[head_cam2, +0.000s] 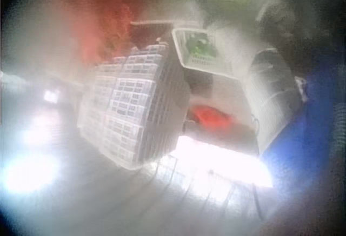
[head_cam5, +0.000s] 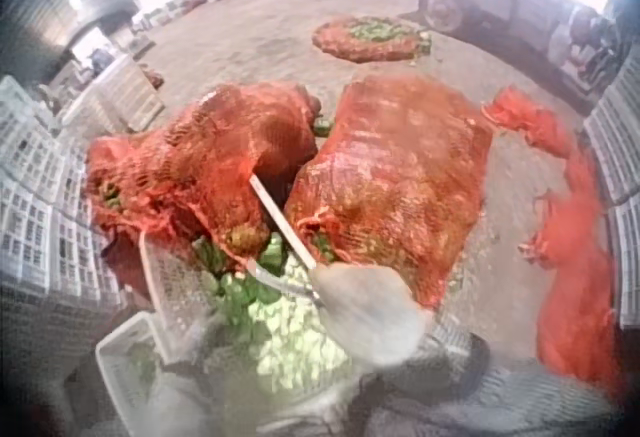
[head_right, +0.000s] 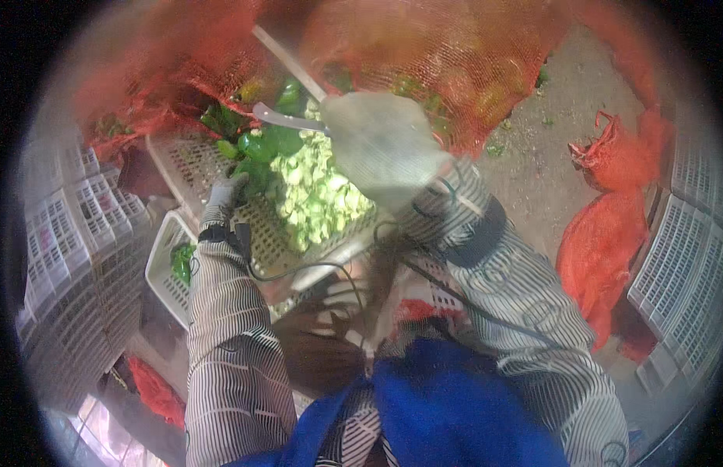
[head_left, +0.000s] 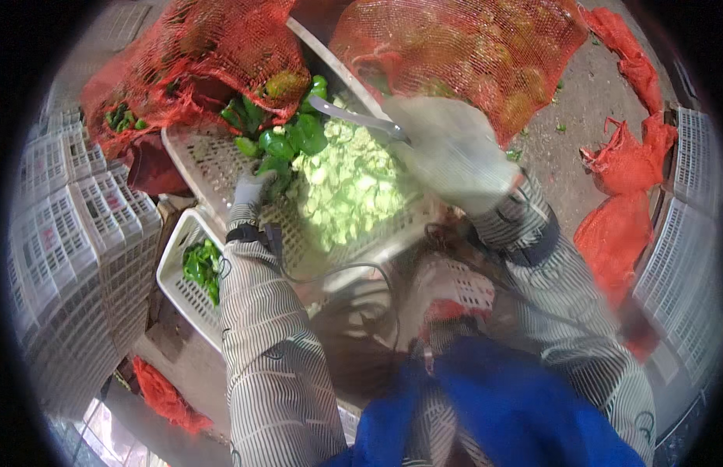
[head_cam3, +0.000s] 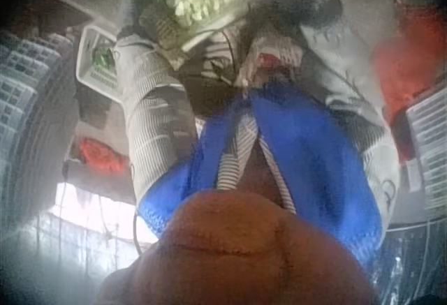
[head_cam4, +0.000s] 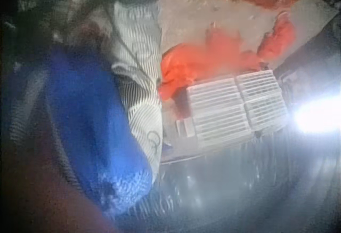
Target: Trimming stems and cutting green bell peppers using clippers and placing the pieces into a white crate.
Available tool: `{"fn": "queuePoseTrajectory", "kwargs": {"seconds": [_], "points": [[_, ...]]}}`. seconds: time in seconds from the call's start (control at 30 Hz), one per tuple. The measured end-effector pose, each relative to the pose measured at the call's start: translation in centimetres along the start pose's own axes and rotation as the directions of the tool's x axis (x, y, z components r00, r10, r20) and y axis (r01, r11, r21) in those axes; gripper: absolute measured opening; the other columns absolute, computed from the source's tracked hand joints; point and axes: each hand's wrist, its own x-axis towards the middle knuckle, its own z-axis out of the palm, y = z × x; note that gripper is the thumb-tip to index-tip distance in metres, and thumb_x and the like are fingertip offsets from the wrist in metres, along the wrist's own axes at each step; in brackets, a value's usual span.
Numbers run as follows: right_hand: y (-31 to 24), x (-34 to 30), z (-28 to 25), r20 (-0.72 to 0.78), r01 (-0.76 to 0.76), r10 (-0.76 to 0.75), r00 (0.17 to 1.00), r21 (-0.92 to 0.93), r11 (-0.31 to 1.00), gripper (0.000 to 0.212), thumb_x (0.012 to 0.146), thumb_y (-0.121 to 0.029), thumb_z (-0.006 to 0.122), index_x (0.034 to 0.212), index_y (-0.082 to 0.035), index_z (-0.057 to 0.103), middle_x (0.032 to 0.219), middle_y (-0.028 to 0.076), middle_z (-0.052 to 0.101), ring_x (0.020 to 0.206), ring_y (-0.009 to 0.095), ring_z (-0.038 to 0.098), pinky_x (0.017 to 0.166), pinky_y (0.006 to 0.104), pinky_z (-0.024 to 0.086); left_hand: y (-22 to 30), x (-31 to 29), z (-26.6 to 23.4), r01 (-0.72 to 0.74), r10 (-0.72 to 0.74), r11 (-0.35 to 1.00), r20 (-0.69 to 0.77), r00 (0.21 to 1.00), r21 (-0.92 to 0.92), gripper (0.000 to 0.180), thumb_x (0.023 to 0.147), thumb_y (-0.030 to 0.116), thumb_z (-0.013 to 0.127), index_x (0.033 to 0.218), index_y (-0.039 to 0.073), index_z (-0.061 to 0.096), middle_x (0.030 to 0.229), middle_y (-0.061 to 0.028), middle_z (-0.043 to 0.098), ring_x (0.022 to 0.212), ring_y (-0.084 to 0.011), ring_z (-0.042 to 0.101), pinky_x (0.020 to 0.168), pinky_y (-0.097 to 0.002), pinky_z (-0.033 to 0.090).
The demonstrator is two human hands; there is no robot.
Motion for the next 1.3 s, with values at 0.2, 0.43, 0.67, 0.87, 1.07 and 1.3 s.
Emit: {"fn": "queuePoseTrajectory", "kwargs": {"seconds": [0.2, 0.43, 0.67, 0.87, 1.07, 1.3], "points": [[-3.5, -1.4, -0.2, 0.247, -0.095, -0.013, 0.969, 0.419, 0.903, 0.039, 0.083, -0.032, 0.064, 0.107, -0.002, 0.062, 0.088, 0.015, 0.067, 0.072, 0.025, 0.068, 0.068, 0.0373, 0.053, 6.4, -21.2, 0.3, 0.117, 0.324, 0.175, 0.170, 0.931, -0.977, 0.057, 0.086, 0.018, 0.062, 0.139, 0.007, 0.042, 0.128, -0.0117, 0.055, 0.111, -0.0247, 0.059, 0.085, -0.0362, 0.053], [-7.4, -12.6, 9.0, 0.340, -0.348, 0.073, 0.938, 0.914, 0.208, 0.042, 0.083, -0.022, 0.064, 0.118, 0.001, 0.059, 0.093, 0.008, 0.065, 0.081, 0.013, 0.060, 0.070, 0.0284, 0.049, 9.5, -35.0, 4.9, -0.435, -0.001, 0.354, -0.466, 0.885, -0.828, 0.063, 0.085, 0.017, 0.069, 0.137, -0.006, 0.041, 0.130, -0.0200, 0.051, 0.112, -0.0253, 0.056, 0.095, -0.0335, 0.048], [-5.6, -16.0, 11.6, 0.476, -0.421, 0.047, 0.878, 0.721, 0.550, 0.031, 0.080, -0.019, 0.062, 0.103, 0.003, 0.064, 0.080, 0.009, 0.065, 0.070, 0.014, 0.061, 0.063, 0.0287, 0.049, 5.5, -31.9, 15.6, -0.449, 0.053, 0.799, -0.696, 0.716, -0.401, 0.076, 0.078, 0.019, 0.075, 0.139, -0.004, 0.036, 0.125, -0.0238, 0.055, 0.114, -0.0326, 0.056, 0.095, -0.0375, 0.046], [-7.0, -18.1, 10.0, 0.231, -0.210, 0.102, 0.968, 0.511, 0.833, 0.038, 0.077, -0.015, 0.057, 0.113, -0.003, 0.059, 0.090, 0.023, 0.066, 0.085, 0.037, 0.065, 0.077, 0.0416, 0.050, 7.4, -33.5, 11.9, -0.284, 0.025, 0.918, -0.676, 0.736, -0.275, 0.099, 0.070, 0.023, 0.078, 0.147, 0.000, 0.019, 0.120, -0.0302, 0.056, 0.109, -0.0419, 0.057, 0.095, -0.0429, 0.045], [-9.3, -17.8, 8.4, 0.337, -0.113, 0.051, 0.940, 0.170, 0.979, 0.045, 0.081, -0.010, 0.051, 0.122, 0.006, 0.044, 0.091, 0.028, 0.063, 0.091, 0.043, 0.062, 0.078, 0.0485, 0.048, 9.0, -33.0, 11.1, -0.125, -0.067, 0.954, -0.595, 0.801, -0.274, 0.097, 0.066, 0.015, 0.077, 0.146, 0.003, 0.022, 0.103, -0.0250, 0.064, 0.095, -0.0402, 0.062, 0.083, -0.0448, 0.049], [-8.2, -17.0, 8.5, 0.362, -0.108, 0.059, 0.930, 0.118, 0.987, 0.035, 0.081, -0.007, 0.050, 0.113, 0.007, 0.046, 0.087, 0.029, 0.063, 0.088, 0.044, 0.063, 0.076, 0.0495, 0.048, 8.1, -32.4, 11.6, -0.306, 0.076, 0.915, -0.631, 0.772, -0.264, 0.103, 0.068, 0.015, 0.071, 0.148, 0.001, 0.007, 0.115, -0.0296, 0.057, 0.107, -0.0426, 0.055, 0.096, -0.0439, 0.042]]}}
